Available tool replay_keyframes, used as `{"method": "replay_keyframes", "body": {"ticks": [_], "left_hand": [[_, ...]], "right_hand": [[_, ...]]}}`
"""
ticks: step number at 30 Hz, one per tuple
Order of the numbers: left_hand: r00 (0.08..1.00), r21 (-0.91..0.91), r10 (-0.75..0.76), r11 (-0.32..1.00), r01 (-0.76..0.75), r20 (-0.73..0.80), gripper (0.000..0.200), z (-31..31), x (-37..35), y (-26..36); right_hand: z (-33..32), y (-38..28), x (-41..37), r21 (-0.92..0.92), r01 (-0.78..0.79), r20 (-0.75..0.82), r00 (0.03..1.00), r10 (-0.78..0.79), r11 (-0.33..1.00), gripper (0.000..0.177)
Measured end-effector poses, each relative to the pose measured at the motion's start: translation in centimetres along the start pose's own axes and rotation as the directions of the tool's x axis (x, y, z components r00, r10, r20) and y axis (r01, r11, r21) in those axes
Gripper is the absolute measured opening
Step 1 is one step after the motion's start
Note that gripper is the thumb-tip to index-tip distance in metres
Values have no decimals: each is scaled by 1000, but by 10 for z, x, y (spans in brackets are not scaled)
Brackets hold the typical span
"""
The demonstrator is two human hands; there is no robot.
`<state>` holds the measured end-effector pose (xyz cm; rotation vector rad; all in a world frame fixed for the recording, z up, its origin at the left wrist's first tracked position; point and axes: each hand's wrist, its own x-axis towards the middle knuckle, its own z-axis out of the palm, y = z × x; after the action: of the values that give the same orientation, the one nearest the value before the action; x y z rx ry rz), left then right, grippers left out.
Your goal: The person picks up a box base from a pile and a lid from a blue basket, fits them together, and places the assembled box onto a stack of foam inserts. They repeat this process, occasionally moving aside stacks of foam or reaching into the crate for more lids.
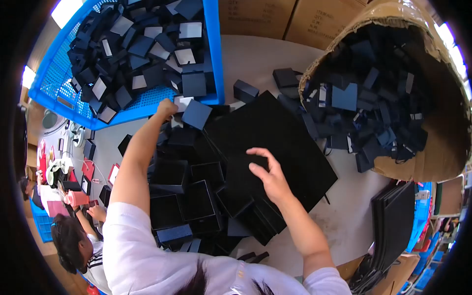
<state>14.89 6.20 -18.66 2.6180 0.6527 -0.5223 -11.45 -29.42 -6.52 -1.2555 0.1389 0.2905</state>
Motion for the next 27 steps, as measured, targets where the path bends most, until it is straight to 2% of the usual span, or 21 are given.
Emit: {"method": "replay_keyframes", "body": {"ticks": [1, 2, 3, 4, 5, 7, 8, 9, 10, 11, 12, 13, 14, 15, 17, 19, 21, 23, 25, 26, 27], "left_hand": [[923, 166, 240, 966, -197, -299, 38, 17, 32, -25], [943, 82, 240, 970, -227, -230, 39, -12, 10, -24], [903, 128, 280, 959, -251, -327, 36, -30, -3, -29], [865, 28, 262, 961, -277, -429, 40, -48, -25, -34], [915, -317, 107, 917, -242, -389, 47, -72, -75, -21], [868, -390, 347, 789, -475, -355, 64, -99, -129, -21], [849, -476, 453, 703, -528, -272, 71, -109, -169, -13], [610, -247, 700, 558, -792, -372, 73, -103, -176, -20], [587, -278, 736, 518, -809, -338, 64, -99, -208, -12], [697, -479, 669, 538, -694, -258, 51, -91, -243, 2], [850, -849, 526, 459, -261, 23, 41, -97, -295, 25], [639, -528, 730, 454, -718, -241, 37, -75, -276, 14], [803, -853, 595, 439, -283, 40, 36, -88, -324, 34], [663, -712, 682, 297, -636, -308, 34, -56, -301, 28], [790, -953, 608, 188, -237, -77, 34, -61, -324, 38], [762, -948, 640, 172, -267, -98, 35, -53, -315, 37], [741, -944, 663, 168, -285, -105, 36, -48, -310, 37], [788, -898, 587, 227, -378, -184, 36, -46, -310, 40], [765, -880, 611, 228, -417, -204, 36, -43, -313, 39], [768, -912, 614, 185, -366, -183, 35, -43, -318, 39], [771, -939, 615, 140, -314, -166, 33, -42, -321, 38]], "right_hand": [[-3, 1, 2, -24, 44, -21, 999, -45, 999, 32], [-8, 1, 6, -59, 46, -57, 997, -50, 997, 31], [-6, -6, 8, 52, 15, -66, 998, -12, 999, 30], [-7, -8, 14, 68, 52, -105, 993, -45, 996, 29], [-5, -8, 19, 85, 88, -143, 987, -75, 993, 28], [10, -14, 32, 11, 238, -186, 955, -231, 971, 26], [20, -17, 39, 25, 262, -157, 954, -255, 965, 26], [41, -30, 39, -28, 352, -145, 925, -352, 936, 24], [56, -34, 43, 88, 349, -98, 935, -340, 933, 23], [69, -36, 46, 200, 334, -50, 942, -331, 921, 21], [79, -38, 48, 20, 399, -14, 917, -398, 917, 20], [84, -39, 51, -105, 369, 78, 929, -362, 924, 22], [85, -33, 58, -154, 448, 112, 893, -435, 881, 23], [84, -28, 62, -206, 524, 146, 851, -504, 826, 25], [84, -36, 56, -427, 594, 162, 792, -588, 682, 37], [75, -49, 50, -379, 500, 270, 865, -424, 779, 43], [71, -54, 48, -336, 466, 324, 873, -365, 818, 42], [70, -51, 49, -287, 421, 375, 876, -304, 860, 42], [81, -44, 55, 91, 182, 92, 977, -190, 979, 40], [89, -42, 54, -19, 262, 35, 965, -261, 965, 41], [89, -37, 56, -17, 254, 35, 967, -254, 967, 41]]}}
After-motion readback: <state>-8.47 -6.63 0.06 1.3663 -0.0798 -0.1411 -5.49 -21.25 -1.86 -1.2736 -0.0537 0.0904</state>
